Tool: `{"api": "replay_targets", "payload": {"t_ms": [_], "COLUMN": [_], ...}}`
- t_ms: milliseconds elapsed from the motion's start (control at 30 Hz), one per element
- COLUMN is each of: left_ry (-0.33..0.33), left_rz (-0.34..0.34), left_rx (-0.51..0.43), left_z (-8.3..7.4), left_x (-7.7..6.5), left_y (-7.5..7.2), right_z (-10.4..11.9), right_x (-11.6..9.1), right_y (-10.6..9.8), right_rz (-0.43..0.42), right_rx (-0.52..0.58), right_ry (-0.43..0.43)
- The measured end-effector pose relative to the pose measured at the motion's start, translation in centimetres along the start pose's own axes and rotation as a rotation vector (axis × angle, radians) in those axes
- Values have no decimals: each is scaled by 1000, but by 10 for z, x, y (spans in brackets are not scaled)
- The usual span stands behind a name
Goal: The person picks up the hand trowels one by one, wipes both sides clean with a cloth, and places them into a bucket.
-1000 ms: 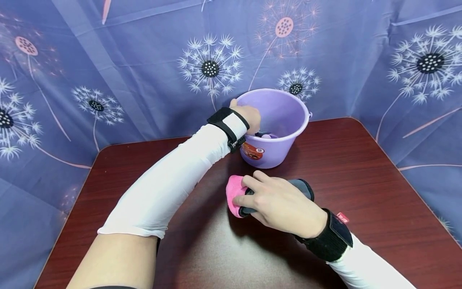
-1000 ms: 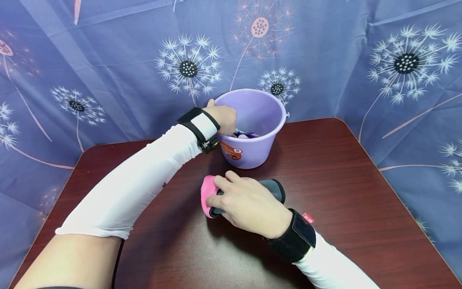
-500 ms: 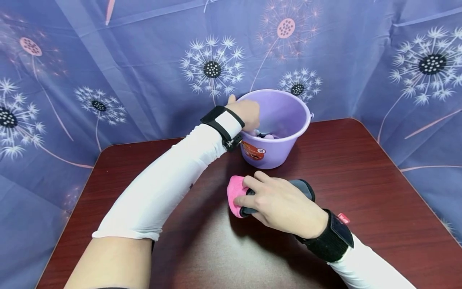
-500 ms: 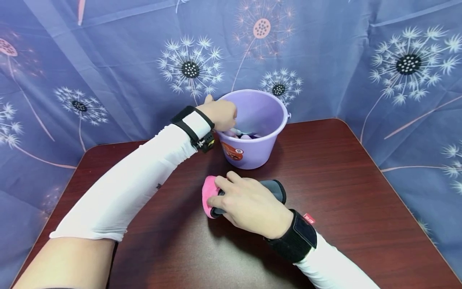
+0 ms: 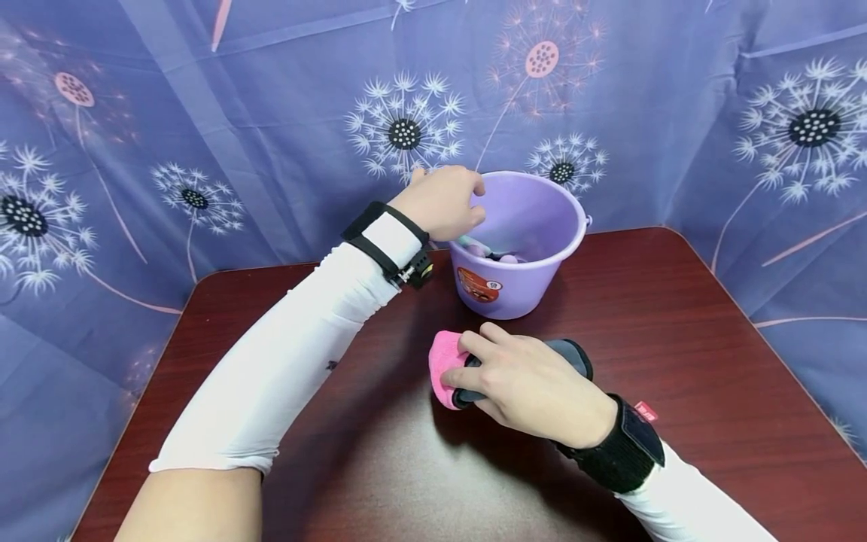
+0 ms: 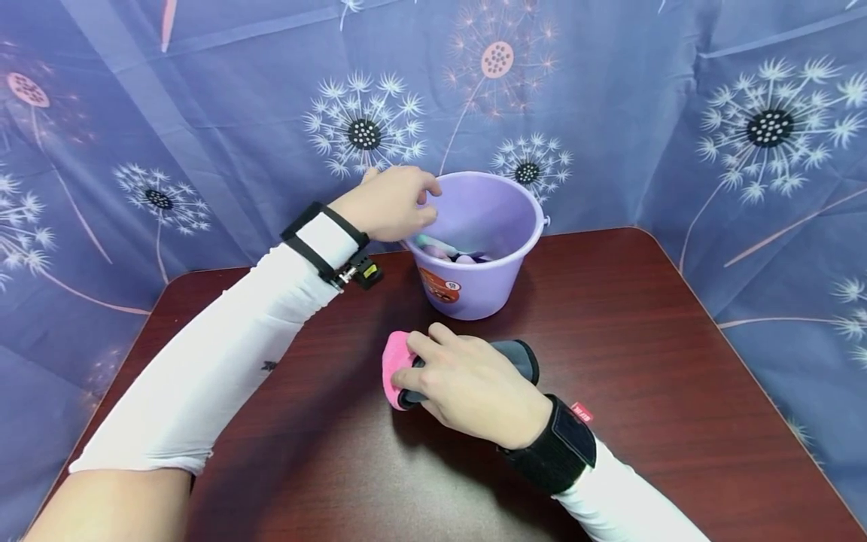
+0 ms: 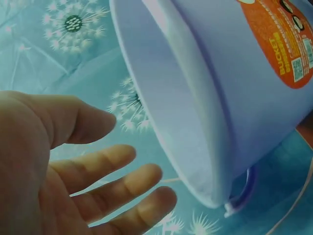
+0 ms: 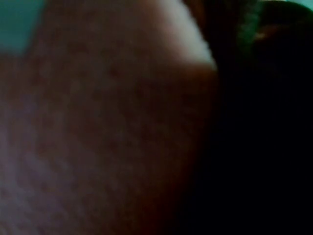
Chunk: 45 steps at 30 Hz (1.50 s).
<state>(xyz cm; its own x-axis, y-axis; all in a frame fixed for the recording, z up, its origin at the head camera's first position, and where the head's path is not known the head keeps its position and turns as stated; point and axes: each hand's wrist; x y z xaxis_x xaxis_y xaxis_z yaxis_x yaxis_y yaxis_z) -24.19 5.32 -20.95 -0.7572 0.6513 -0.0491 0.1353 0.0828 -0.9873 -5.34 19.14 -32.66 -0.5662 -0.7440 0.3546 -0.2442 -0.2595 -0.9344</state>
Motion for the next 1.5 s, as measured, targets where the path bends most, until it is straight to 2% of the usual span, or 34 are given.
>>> {"api": "replay_targets", "payload": {"t_ms": [233, 433, 667, 900, 1067, 1233, 1500], "left_ry": [-1, 9, 19, 6, -16, -40, -98], "left_rz": [-143, -255, -363, -434, -489, -534, -547], "left_rx": [-42, -95, -128, -121, -147, -160, -175], "left_z": [7, 17, 27, 38, 48, 55, 64], "left_x": [-28, -53, -80, -105, -124, -140, -165], "left_y": [-8, -7, 1, 13, 27, 44, 63], "right_z": [1, 1, 1, -1, -4, -8, 2], "right_x": [2, 3, 3, 6, 11, 17, 37], "right_y": [1, 2, 4, 8, 17, 33, 51], "right_rz": [-3, 3, 11, 18, 2, -50, -65], "right_rx": [4, 3, 8, -1, 59, 186, 399], "right_ry": [0, -2, -1, -11, -2, 100, 413]}}
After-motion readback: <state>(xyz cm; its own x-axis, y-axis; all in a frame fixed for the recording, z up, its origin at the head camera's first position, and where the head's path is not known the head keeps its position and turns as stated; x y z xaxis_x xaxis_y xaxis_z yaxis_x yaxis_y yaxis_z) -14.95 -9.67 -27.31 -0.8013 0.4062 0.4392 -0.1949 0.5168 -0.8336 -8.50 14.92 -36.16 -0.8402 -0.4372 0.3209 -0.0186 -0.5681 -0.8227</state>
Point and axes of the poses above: each hand's wrist, its own x-axis towards the middle knuckle, its own y-axis out of the palm, z = x × y, and after that the axes turned 2 degrees about y, right-handed
